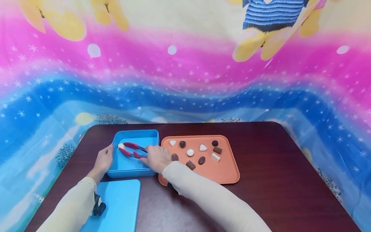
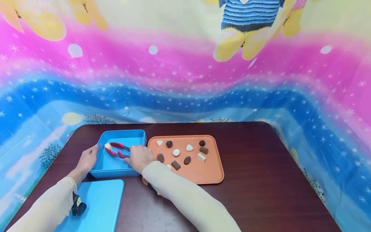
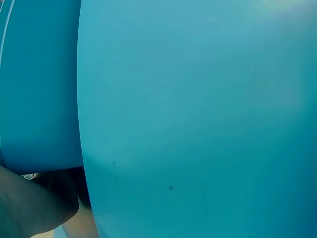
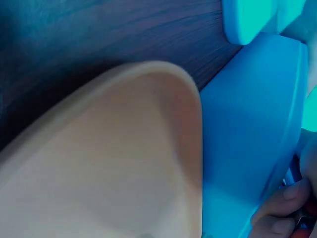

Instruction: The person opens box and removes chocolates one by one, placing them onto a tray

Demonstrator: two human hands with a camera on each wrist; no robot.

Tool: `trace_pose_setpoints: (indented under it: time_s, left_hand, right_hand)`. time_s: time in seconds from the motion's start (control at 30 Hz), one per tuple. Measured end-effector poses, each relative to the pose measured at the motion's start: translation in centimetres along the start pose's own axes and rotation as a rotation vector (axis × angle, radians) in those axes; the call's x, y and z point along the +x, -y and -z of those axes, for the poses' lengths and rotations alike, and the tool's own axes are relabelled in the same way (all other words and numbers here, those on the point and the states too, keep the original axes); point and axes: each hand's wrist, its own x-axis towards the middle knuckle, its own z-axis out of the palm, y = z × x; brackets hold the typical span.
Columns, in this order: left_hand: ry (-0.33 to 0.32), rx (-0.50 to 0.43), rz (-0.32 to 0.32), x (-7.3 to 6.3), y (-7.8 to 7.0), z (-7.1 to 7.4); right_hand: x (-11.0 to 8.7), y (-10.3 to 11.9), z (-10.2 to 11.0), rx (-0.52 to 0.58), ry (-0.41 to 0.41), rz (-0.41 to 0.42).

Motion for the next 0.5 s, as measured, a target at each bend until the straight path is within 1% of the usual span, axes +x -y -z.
trace_pose_setpoints:
  time_s: [0.13,0.3,0.37,0.5]
  left_hand:
    - [0.002,0.012,0.006,-0.1,0.0,0.0]
    - [-0.005,0.013,-0.009,0.0,-0.2,0.0]
    - [-0.002,0.013,-0.01,0.0,-0.2,0.0]
    - [0.005,0.025,0.0,0.0,-0.1,0.0]
  right_hand:
    - [-0.3,-0.2,0.4,0.048,0.013,0.012]
    - [-0.6,-0.4,1.5,0.067,-0.024,0.031]
    - [-0.9,-0.5,2.0,0.073,-0.03,0.029]
    - [-1.5,-1.0,2.6,0.107,0.0,0.001]
